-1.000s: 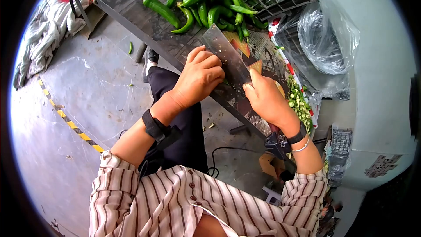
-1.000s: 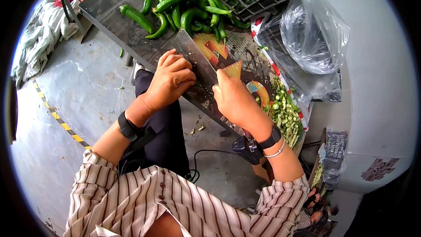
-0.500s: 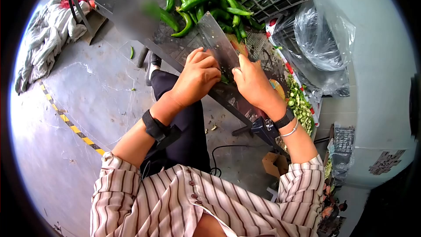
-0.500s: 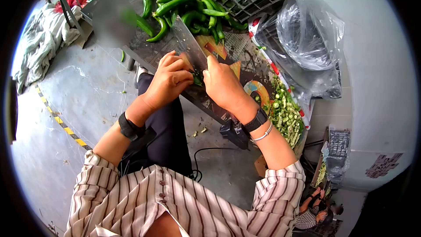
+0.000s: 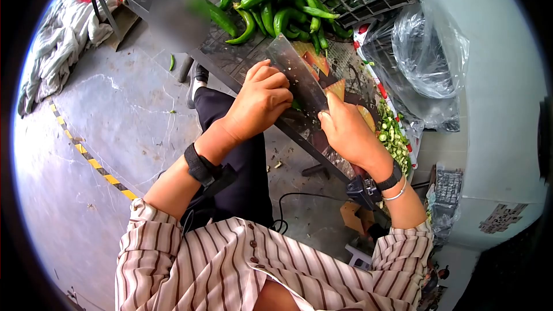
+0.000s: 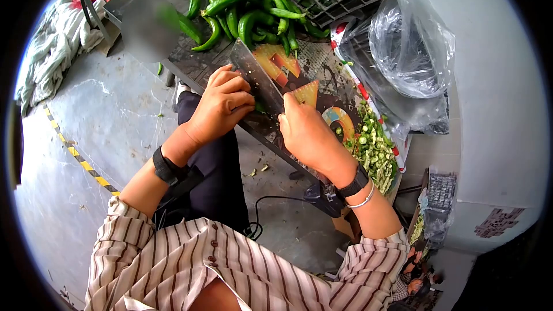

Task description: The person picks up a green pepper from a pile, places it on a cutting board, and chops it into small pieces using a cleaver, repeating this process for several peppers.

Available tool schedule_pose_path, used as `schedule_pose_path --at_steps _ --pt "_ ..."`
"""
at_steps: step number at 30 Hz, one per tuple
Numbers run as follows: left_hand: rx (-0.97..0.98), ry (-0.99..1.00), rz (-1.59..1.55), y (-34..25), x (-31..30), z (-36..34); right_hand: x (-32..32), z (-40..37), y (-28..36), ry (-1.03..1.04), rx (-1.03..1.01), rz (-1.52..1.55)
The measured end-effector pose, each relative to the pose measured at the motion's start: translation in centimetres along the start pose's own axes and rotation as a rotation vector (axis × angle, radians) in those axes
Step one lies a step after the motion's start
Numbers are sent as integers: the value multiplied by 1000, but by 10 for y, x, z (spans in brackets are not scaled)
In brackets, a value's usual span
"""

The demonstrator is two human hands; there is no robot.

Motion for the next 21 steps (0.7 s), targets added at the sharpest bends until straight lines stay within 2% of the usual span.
schedule_pose_path --at_steps 3,5,11,14,21 --pt "-29 45 3 2 0 -1 5 1 -2 22 12 33" --pt "-27 43 -5 1 0 -1 13 1 -5 -96 7 86" --pt "-5 40 5 1 1 -1 8 8 -10 -156 -26 74" --pt "-30 55 -7 0 -1 0 -6 5 4 -114 42 94" --pt "-27 27 -9 1 0 -2 -4 -3 2 -74 -28 1"
Point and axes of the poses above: each hand's wrist, its own z-axis towards the middle knuckle, its own x-axis out of the palm, y = z × x, the point moved 3 cm from there along z, towards the middle knuckle, and after that the axes turned 10 degrees about -y, right-handed, at the moved point
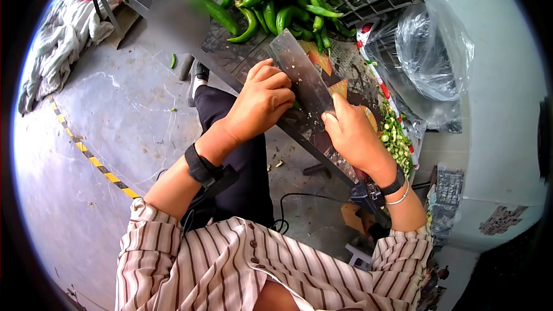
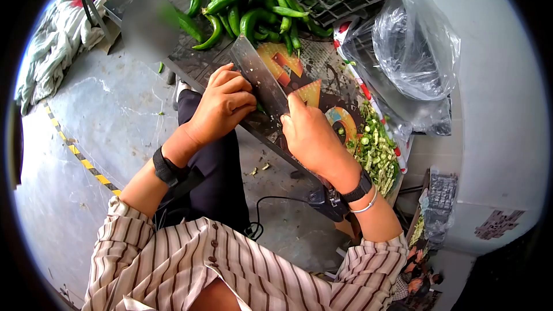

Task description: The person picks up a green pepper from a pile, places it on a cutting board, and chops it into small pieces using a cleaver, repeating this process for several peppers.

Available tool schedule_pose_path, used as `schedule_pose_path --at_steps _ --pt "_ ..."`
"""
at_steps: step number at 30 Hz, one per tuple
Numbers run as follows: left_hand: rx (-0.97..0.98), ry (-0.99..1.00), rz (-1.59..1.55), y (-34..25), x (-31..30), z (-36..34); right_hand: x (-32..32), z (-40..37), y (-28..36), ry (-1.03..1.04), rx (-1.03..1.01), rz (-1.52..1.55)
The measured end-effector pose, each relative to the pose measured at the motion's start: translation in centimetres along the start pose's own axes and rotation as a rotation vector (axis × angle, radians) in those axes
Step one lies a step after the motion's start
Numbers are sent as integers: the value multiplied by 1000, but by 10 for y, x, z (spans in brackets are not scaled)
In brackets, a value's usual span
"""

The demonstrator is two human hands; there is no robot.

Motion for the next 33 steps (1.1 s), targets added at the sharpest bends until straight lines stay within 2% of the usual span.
schedule_pose_path --at_steps 4,8,11,18,23,25,33 --pt "-4 15 3 -1 0 0 0 1 1 41 -75 -16" --pt "9 19 20 0 0 0 7 7 6 113 -11 -24" --pt "8 1 21 0 1 2 23 15 -2 -86 -77 67" --pt "19 10 25 1 2 2 15 23 -7 -119 -82 64" --pt "16 12 19 0 1 1 0 6 -2 -85 -41 43" --pt "20 4 10 1 1 1 -1 -1 -3 25 70 75" --pt "5 13 10 -1 0 1 -1 -9 0 96 23 2"
Point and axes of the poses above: each hand's wrist, its own z-axis towards the middle knuckle, its own x-axis out of the palm, y = z × x, the point moved 3 cm from there along z, towards the middle knuckle, and after that the axes turned 10 degrees about -y, right-handed, at the moved point
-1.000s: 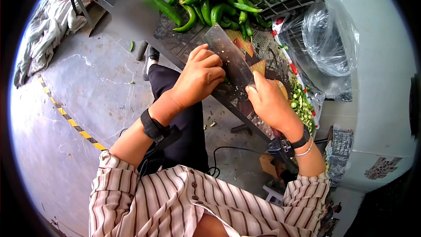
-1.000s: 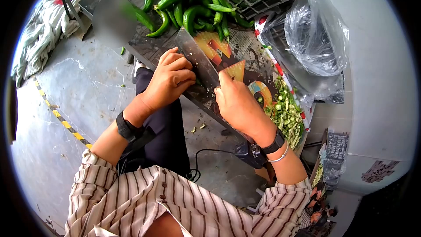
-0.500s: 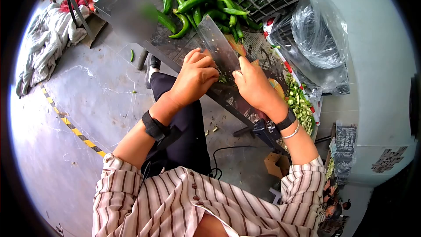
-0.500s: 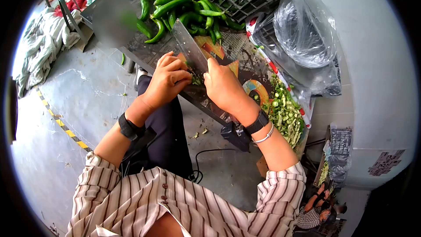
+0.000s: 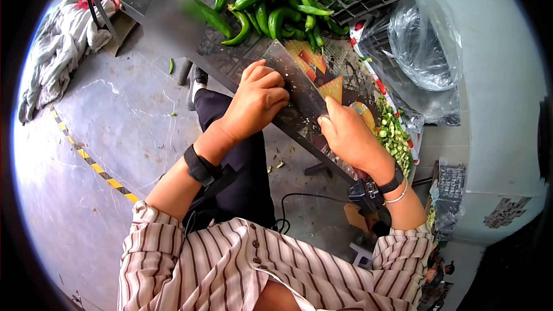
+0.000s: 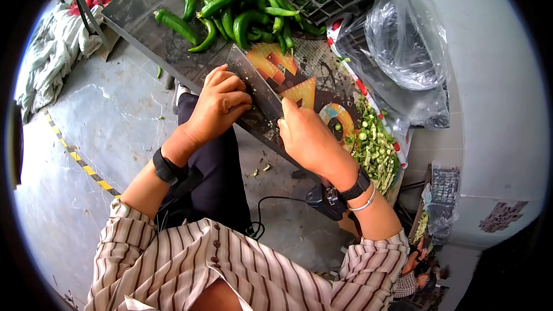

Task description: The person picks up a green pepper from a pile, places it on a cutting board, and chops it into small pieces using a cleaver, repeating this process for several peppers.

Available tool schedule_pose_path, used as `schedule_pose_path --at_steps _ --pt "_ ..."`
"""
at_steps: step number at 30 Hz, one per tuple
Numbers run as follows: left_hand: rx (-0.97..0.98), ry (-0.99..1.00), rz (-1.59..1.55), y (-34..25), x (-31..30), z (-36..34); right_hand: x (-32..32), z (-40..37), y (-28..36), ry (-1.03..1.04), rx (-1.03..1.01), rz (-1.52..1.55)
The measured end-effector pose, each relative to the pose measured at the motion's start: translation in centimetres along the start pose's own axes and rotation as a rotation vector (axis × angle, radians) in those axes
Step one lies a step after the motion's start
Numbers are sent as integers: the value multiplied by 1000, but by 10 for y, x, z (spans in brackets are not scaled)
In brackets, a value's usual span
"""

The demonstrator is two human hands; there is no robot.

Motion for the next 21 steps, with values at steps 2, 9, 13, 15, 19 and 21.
schedule_pose_path --at_steps 2,9,13,15,19,21 --pt "0 -6 -2 1 0 1 4 4 0 6 -13 -7" --pt "30 -10 18 1 2 1 26 34 0 -204 -112 87" --pt "31 -36 -2 2 2 2 15 25 -3 -232 -106 29" --pt "17 -30 -11 1 3 -1 9 17 1 -192 -45 39" --pt "24 3 1 1 2 0 7 11 4 -120 -33 57" --pt "26 -13 -2 1 1 0 8 11 2 -85 -4 74"
Point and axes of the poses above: each hand's wrist, its own z-axis towards the middle knuckle, its own x-axis out of the palm, y = z × x, the point moved 3 cm from there along z, towards the middle knuckle, and after that the axes turned 10 degrees about -y, right-handed, at the moved point
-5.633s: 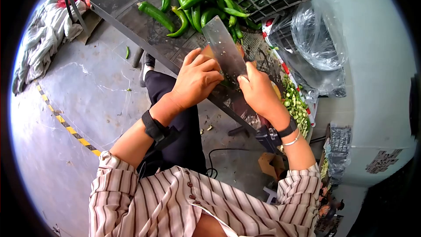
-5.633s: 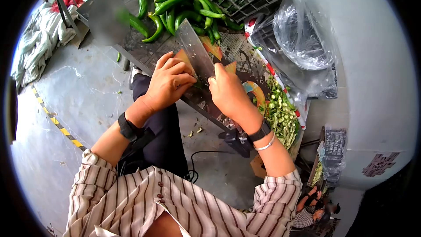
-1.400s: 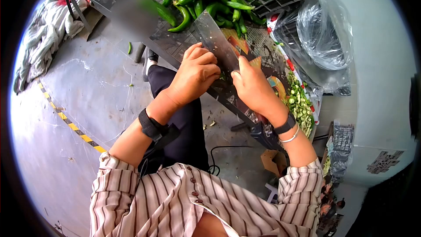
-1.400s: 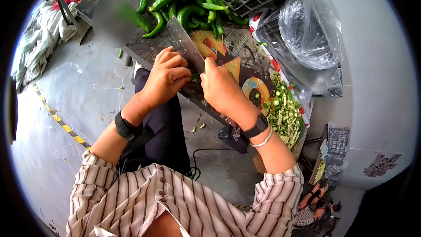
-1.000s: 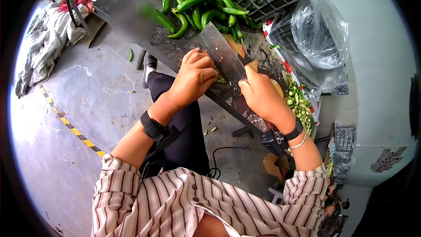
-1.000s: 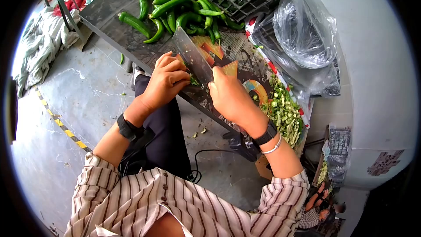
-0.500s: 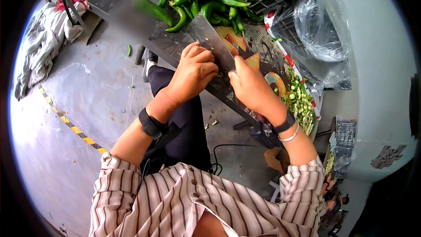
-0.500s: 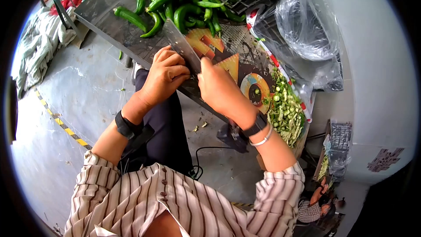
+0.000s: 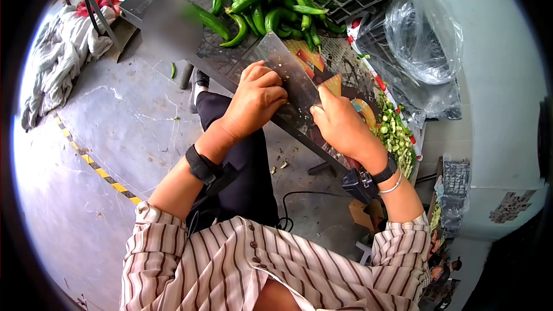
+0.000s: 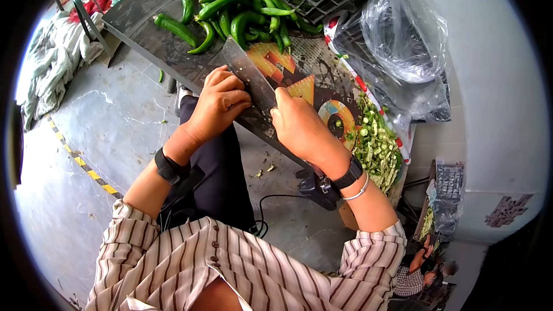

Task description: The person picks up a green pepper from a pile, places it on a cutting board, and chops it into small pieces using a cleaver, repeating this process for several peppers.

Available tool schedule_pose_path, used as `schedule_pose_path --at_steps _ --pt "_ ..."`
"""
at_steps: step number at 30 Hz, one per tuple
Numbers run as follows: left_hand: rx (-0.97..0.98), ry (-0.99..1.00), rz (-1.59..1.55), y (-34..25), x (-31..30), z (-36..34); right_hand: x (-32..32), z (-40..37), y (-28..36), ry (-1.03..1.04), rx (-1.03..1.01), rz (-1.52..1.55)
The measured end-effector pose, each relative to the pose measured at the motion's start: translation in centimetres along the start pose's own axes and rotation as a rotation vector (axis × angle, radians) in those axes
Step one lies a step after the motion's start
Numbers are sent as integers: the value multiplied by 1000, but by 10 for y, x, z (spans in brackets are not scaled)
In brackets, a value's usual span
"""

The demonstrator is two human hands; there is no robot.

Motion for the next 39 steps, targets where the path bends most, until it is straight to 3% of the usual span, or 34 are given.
schedule_pose_path --at_steps 4,10,13,15,19,23,25,29,35,37,39 --pt "2 12 27 0 -1 1 7 4 -7 10 5 -1" --pt "67 47 47 0 6 2 28 22 -16 -158 -43 43" --pt "30 43 71 2 5 2 17 13 -22 -342 -162 36" --pt "26 52 93 2 5 1 4 -17 -32 -269 335 547" --pt "36 99 195 -12 0 4 4 -73 -74 -509 406 885" --pt "32 113 326 -25 -8 18 16 -128 -88 -594 587 1105" --pt "-60 180 488 -25 -11 24 23 -149 -87 -596 646 1165" --pt "-48 306 567 -17 -7 34 43 -179 -86 -673 705 1270" --pt "10 375 491 -12 29 36 55 -197 -79 -715 747 1382" --pt "111 259 431 -15 49 34 55 -200 -77 -730 758 1385" --pt "100 279 390 -23 71 38 56 -204 -77 -742 772 1383"
Point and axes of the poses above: each hand's wrist, its own z-axis towards the middle knuckle, its own x-axis out of the palm, y = z × x, the point moved 3 cm from there along z, towards the middle knuckle, and after that the axes turned 10 degrees about -y, right-handed, at the moved point
